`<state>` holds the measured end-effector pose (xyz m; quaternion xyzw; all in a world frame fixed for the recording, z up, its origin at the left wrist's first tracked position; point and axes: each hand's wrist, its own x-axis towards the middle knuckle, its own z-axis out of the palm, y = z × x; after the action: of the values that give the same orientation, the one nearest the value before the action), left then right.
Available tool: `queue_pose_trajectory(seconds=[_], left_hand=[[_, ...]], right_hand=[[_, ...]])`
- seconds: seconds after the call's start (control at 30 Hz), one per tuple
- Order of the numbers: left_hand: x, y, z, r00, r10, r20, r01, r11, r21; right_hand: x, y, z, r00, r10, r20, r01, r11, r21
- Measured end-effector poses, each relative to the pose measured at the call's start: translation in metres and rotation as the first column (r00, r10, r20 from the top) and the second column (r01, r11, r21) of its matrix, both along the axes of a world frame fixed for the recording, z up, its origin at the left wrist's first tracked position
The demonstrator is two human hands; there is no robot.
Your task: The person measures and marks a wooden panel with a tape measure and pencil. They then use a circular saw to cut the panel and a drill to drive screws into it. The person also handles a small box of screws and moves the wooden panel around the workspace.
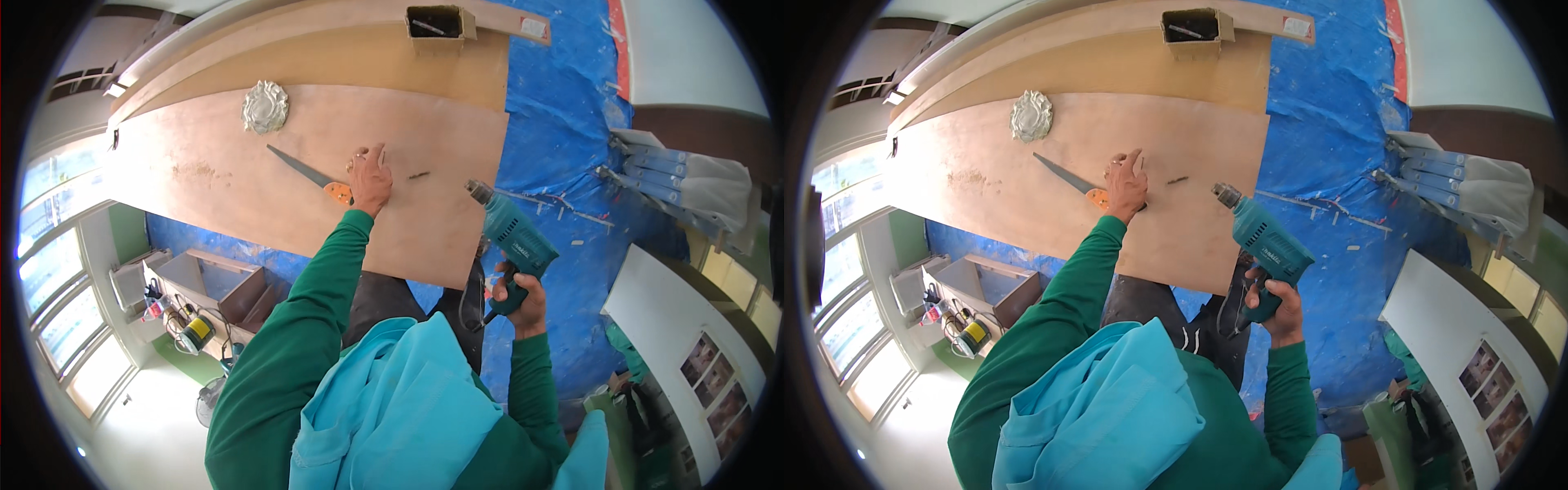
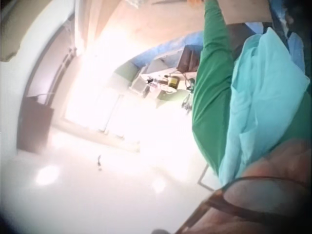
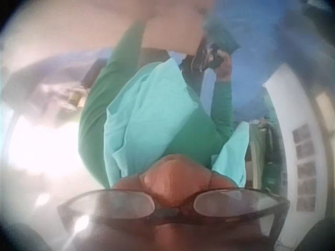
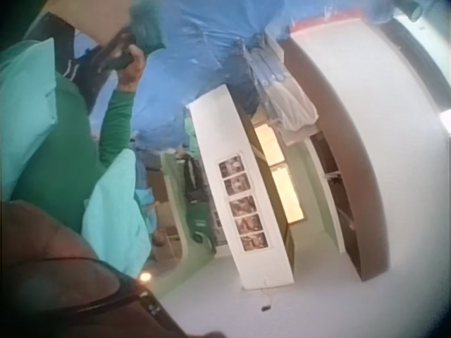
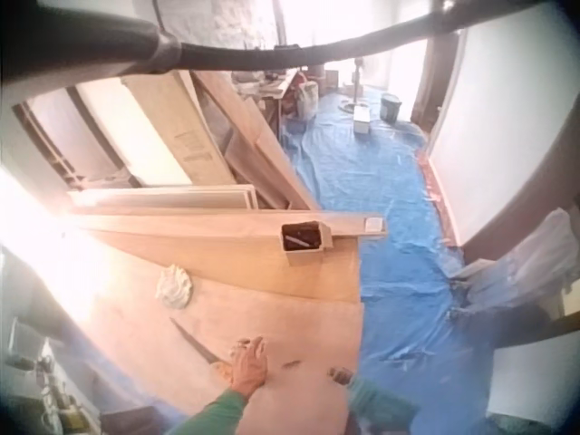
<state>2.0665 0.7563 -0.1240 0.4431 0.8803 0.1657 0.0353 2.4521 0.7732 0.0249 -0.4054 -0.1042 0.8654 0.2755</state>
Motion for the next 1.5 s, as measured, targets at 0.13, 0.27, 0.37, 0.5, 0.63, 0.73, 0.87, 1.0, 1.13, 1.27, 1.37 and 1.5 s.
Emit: queue_pose_trajectory(seconds=[0.13,0.27,0.37,0.5,0.63,0.73,0.87,1.0,1.13,1.27,1.37,1.5], left_hand=[[0.004,0.0,0.013,0.907,-0.146,0.396,0.197,0.976,-0.093],[0.019,0.001,-0.009,0.85,-0.307,0.429,0.383,0.918,-0.1],[0.022,0.005,-0.021,0.869,-0.323,0.374,0.397,0.908,-0.137],[0.022,0.016,0.009,0.652,-0.127,0.748,0.362,0.919,-0.159],[0.028,0.013,0.083,-0.251,-0.013,0.968,0.003,1.0,0.014],[0.038,0.013,0.124,-0.458,-0.048,0.888,-0.146,0.989,-0.022],[0.048,0.008,0.13,-0.379,-0.051,0.924,-0.206,0.978,-0.03],[0.043,0.002,0.131,-0.281,-0.049,0.959,-0.083,0.996,0.026],[0.037,0.005,0.151,-0.088,-0.03,0.996,0.094,0.995,0.038],[0.027,0.012,0.155,0.04,-0.092,0.995,0.254,0.964,0.079],[0.022,0.018,0.158,0.146,-0.174,0.974,0.368,0.923,0.11],[0.016,0.031,0.171,0.17,-0.316,0.933,0.481,0.853,0.201]], right_hand=[[-0.006,-0.01,-0.017,0.994,-0.081,-0.069,0.073,0.991,-0.112],[-0.01,-0.017,-0.028,0.985,-0.119,-0.121,0.098,0.981,-0.17],[-0.011,-0.017,-0.031,0.986,-0.115,-0.124,0.092,0.979,-0.182],[-0.006,-0.016,-0.028,0.986,-0.105,-0.13,0.081,0.98,-0.182],[0.002,-0.015,-0.03,0.981,-0.087,-0.175,0.054,0.981,-0.188],[0.006,-0.015,-0.033,0.973,-0.061,-0.221,0.021,0.984,-0.176],[0.003,-0.015,-0.026,0.965,-0.053,-0.256,0.007,0.984,-0.18],[0.002,-0.016,-0.022,0.96,-0.062,-0.273,0.015,0.985,-0.173],[0.007,-0.018,-0.026,0.96,-0.053,-0.274,0.006,0.986,-0.168],[0.009,-0.019,-0.028,0.964,-0.032,-0.264,-0.007,0.989,-0.148],[0.012,-0.021,-0.028,0.968,-0.019,-0.25,-0.019,0.989,-0.148],[0.016,-0.022,-0.032,0.965,-0.008,-0.262,-0.037,0.985,-0.166]])
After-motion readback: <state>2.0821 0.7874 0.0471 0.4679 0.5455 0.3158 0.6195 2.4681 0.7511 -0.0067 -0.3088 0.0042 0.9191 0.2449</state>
